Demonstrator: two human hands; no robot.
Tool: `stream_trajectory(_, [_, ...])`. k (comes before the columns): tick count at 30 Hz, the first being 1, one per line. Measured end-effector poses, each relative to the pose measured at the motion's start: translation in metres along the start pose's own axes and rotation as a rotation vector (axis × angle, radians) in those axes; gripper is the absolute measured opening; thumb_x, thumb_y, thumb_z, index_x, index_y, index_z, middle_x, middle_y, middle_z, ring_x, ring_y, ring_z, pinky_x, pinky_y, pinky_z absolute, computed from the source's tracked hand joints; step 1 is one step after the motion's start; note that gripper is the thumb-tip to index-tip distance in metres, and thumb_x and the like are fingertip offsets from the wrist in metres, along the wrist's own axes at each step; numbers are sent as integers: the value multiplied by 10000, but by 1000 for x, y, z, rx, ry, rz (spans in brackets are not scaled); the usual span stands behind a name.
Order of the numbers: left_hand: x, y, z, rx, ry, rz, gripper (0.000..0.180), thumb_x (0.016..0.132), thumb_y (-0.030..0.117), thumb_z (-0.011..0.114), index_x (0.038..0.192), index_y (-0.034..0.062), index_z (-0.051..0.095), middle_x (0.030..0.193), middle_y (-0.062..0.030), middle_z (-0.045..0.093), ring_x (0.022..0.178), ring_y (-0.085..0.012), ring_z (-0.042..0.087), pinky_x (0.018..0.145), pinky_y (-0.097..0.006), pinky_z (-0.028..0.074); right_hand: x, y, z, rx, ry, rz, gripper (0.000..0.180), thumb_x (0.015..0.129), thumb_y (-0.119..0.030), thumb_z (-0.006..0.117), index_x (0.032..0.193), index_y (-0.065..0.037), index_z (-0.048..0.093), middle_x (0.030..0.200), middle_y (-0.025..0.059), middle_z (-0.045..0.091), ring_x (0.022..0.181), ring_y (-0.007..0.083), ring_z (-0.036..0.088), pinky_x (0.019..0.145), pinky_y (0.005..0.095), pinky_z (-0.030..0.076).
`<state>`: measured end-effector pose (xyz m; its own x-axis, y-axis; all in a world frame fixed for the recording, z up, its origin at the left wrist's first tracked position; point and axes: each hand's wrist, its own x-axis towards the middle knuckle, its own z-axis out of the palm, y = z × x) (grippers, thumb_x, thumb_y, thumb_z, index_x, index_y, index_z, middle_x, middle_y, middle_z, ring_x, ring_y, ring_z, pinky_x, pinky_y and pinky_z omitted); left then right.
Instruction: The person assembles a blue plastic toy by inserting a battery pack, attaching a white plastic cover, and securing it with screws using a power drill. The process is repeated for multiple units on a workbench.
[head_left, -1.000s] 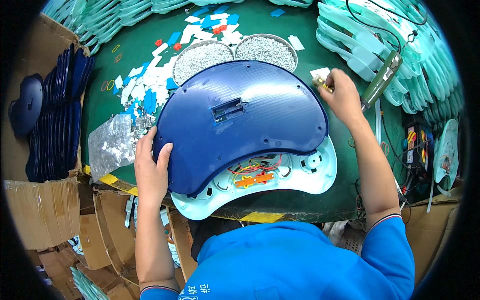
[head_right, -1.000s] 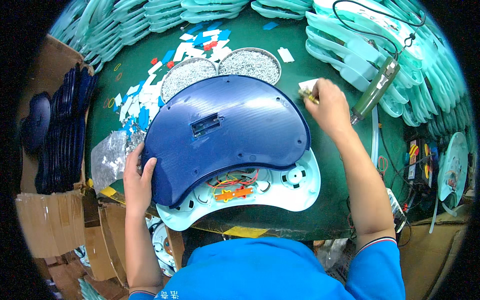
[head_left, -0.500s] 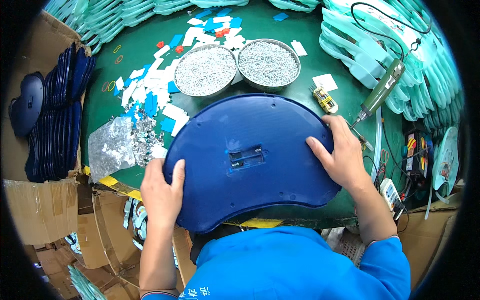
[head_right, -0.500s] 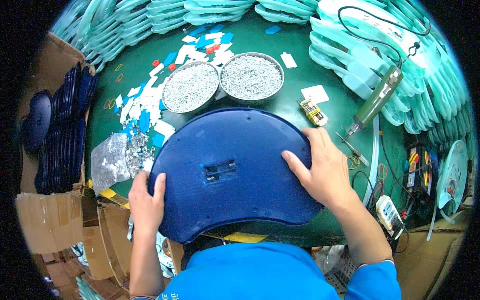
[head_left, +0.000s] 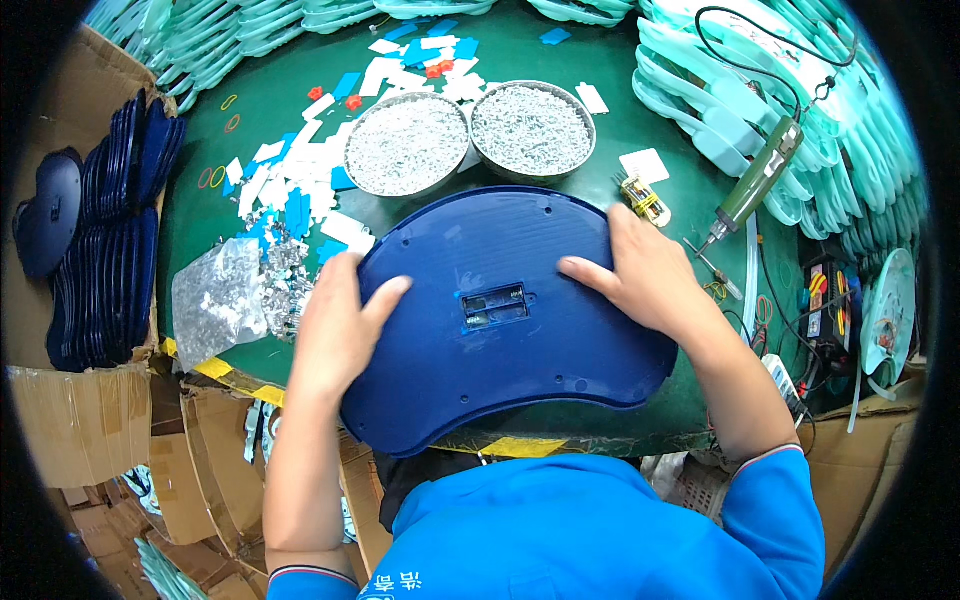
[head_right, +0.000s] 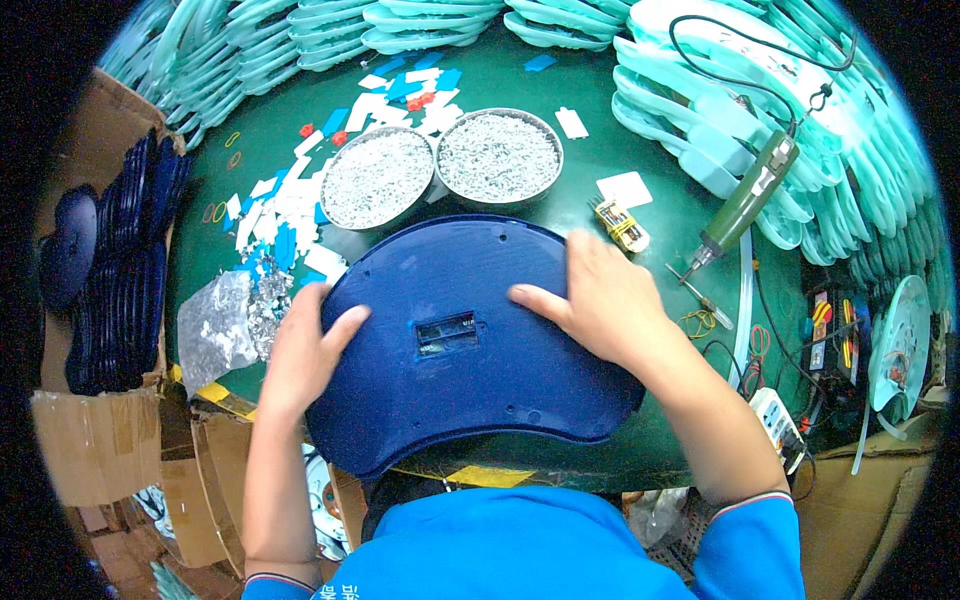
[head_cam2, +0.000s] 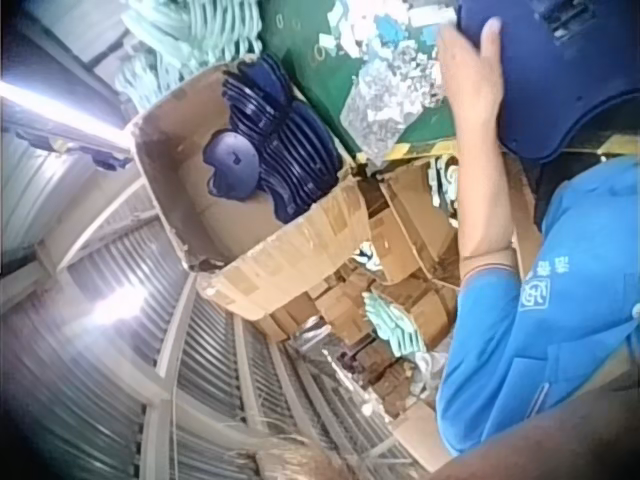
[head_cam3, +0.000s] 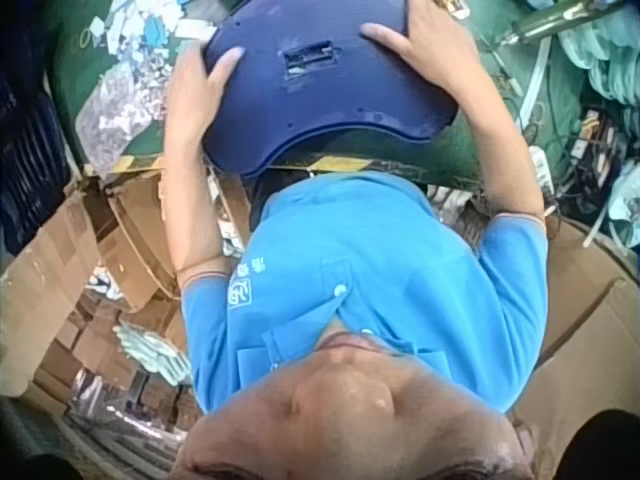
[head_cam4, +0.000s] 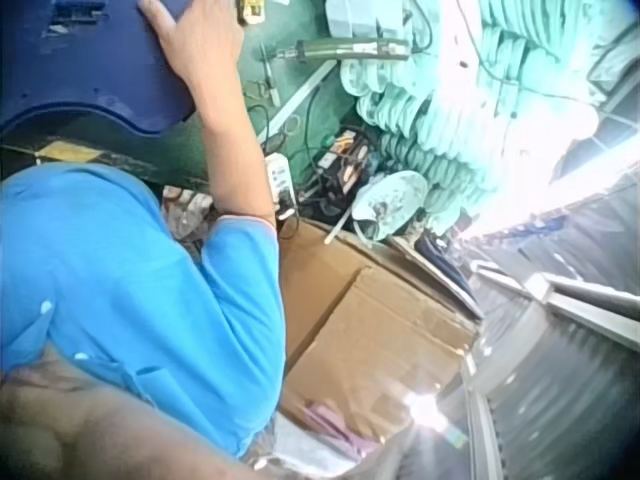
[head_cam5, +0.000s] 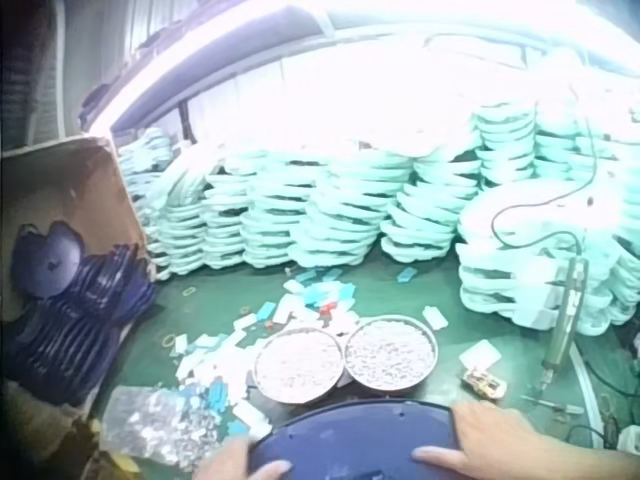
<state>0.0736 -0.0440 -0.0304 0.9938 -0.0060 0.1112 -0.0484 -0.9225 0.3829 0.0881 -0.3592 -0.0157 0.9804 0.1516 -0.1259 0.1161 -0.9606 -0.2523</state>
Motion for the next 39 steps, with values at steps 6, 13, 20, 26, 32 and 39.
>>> stream_trajectory(6, [12,22,27,38,170,12,486,961,425,641,1138,-27,635,1059,-225,633,1027,-406,604,910,-465,482,40,-24,17,33,137,7,706,933,-679,515,1017,18,584,1026,254,681,981,406,673,835,507,537])
stream_trajectory(13, [10,26,33,151,237,53,450,944,402,658,1106,-18,666,979,-185,634,953,-355,620,855,-428,509,51,-26,16,26,98,-23,592,1008,-567,467,982,12,589,967,237,689,931,405,674,797,519,527])
stream_trajectory(20, [10,25,38,216,265,70,441,920,396,682,1098,-7,668,923,-161,628,909,-330,621,803,-410,525,57,-33,27,22,263,-178,451,1012,-455,534,926,-14,575,944,188,652,918,376,647,767,482,524])
stream_trajectory(26, [18,8,32,21,195,128,294,966,269,627,1056,-4,683,959,-178,659,934,-357,650,836,-434,529,53,-26,31,95,480,-339,299,929,-312,681,1009,-27,637,944,145,655,884,337,639,759,451,517])
stream_trajectory(32, [58,-72,-7,84,5,283,243,900,35,590,1114,56,702,1089,-121,695,1023,-321,637,914,-409,519,50,-33,4,137,593,-605,325,816,-127,760,1104,-27,650,1036,151,643,937,333,604,815,430,486])
stream_trajectory(39, [91,-93,4,229,-64,502,376,790,3,669,1156,91,681,1058,-62,648,1035,-280,577,912,-390,499,35,-59,-1,217,421,-789,385,760,-95,781,1116,-34,647,1029,132,633,880,306,611,766,410,486])
